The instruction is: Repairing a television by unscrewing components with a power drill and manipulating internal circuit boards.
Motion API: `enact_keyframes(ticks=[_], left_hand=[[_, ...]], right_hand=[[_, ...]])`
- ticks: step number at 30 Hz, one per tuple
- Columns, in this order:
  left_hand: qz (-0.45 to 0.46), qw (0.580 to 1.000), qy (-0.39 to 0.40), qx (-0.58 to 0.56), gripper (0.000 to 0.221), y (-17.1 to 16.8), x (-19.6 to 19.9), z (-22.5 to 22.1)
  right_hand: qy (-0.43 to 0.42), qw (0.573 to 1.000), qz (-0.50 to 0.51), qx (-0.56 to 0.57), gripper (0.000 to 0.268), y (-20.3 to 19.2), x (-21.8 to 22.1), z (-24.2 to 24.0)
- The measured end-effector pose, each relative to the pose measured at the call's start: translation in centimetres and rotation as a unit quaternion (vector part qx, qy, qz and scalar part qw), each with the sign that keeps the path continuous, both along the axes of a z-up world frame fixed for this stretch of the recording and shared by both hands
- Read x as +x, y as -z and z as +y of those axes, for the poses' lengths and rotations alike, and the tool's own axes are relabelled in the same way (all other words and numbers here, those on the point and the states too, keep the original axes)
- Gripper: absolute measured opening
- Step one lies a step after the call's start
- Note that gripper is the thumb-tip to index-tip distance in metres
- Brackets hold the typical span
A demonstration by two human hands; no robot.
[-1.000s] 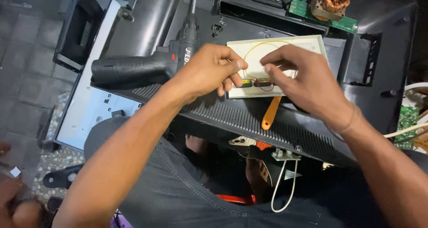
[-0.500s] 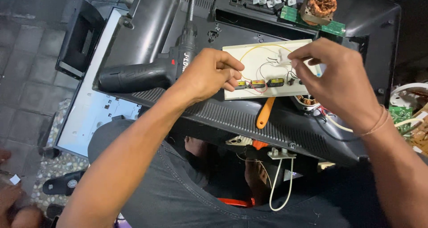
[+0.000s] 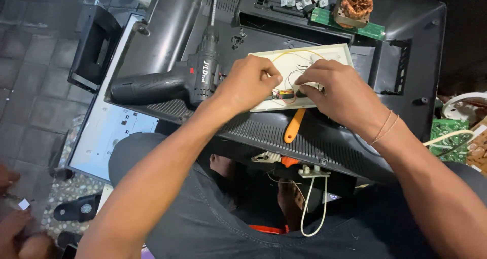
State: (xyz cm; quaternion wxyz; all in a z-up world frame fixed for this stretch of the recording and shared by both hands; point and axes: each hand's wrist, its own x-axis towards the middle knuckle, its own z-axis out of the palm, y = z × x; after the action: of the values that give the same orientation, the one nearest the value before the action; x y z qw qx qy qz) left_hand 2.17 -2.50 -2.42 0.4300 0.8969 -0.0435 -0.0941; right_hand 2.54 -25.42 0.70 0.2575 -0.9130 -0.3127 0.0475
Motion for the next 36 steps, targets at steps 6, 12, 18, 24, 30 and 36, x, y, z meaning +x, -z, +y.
enact_keyframes(ticks=[6,12,18,24,30,36], left_hand=[[-0.004,0.998,0.041,0.051,0.014,0.6,0.7,-1.9],[-0.009,0.993,0.072,0.098,0.020,0.9,1.1,-2.4],[0.009,0.990,0.096,0.107,0.019,-0.9,0.5,-1.9],[-0.002,0.989,0.096,0.113,0.016,-2.4,-0.1,-2.0],[-0.011,0.987,0.090,0.129,0.016,-1.6,0.0,-2.4],[0.031,0.989,0.034,0.142,0.024,-1.1,0.5,-3.3]], right_hand=[[0.001,0.999,0.021,-0.033,0.023,0.7,-0.2,-0.1],[-0.017,0.998,-0.038,-0.037,0.017,3.3,0.4,-0.5],[-0.017,0.996,-0.065,-0.059,0.016,4.0,0.4,-0.2],[-0.006,0.997,-0.058,-0.056,0.014,3.8,0.2,0.1],[-0.007,0.996,-0.061,-0.062,0.015,3.6,0.0,0.2],[0.005,0.996,-0.053,-0.067,0.013,3.9,-0.2,0.3]])
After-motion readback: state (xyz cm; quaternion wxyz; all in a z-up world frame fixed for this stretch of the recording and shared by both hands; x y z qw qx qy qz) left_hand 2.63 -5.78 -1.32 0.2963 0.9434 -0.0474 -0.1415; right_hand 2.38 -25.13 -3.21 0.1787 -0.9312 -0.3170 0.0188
